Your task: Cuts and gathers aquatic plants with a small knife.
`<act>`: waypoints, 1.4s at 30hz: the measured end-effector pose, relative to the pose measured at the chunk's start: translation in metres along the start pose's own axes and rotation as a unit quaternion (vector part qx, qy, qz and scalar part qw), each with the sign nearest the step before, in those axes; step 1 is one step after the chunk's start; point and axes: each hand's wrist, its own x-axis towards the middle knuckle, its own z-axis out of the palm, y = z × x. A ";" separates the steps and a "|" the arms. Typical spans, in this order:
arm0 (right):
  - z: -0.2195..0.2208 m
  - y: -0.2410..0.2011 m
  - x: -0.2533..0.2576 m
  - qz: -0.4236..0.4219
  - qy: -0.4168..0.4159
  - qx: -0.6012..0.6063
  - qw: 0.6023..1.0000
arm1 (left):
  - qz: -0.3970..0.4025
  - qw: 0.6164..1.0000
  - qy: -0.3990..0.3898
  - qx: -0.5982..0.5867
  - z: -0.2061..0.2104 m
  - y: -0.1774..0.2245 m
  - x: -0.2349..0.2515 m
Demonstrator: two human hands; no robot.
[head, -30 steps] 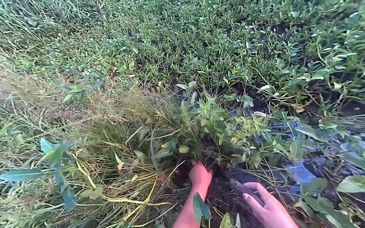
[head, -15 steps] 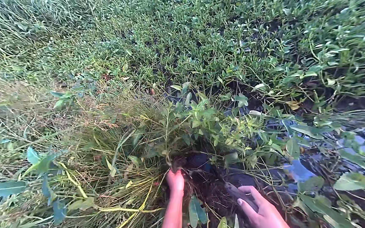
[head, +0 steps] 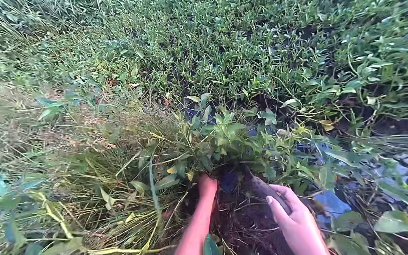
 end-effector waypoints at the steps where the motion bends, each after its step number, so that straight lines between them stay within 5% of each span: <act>1: -0.003 0.000 -0.002 0.004 -0.006 0.011 1.000 | -0.004 1.000 0.017 0.002 0.003 0.003 0.007; 12: -0.007 0.014 -0.013 0.026 -0.019 0.054 0.998 | 0.070 0.971 0.076 -0.216 0.019 -0.021 0.011; 21: -0.011 0.017 -0.011 0.016 -0.024 0.048 0.998 | 0.030 0.929 0.107 -0.354 -0.001 -0.051 -0.047; 25: -0.007 0.020 -0.016 0.010 0.001 0.052 0.999 | 0.084 0.947 0.055 -0.305 -0.017 -0.053 -0.056; 33: -0.008 0.020 -0.026 0.001 0.065 0.069 0.996 | 0.181 0.976 -0.041 -0.117 0.020 0.026 -0.013; 42: -0.019 0.035 -0.030 0.006 0.043 0.096 0.994 | 0.166 0.982 -0.006 0.092 0.052 0.082 0.014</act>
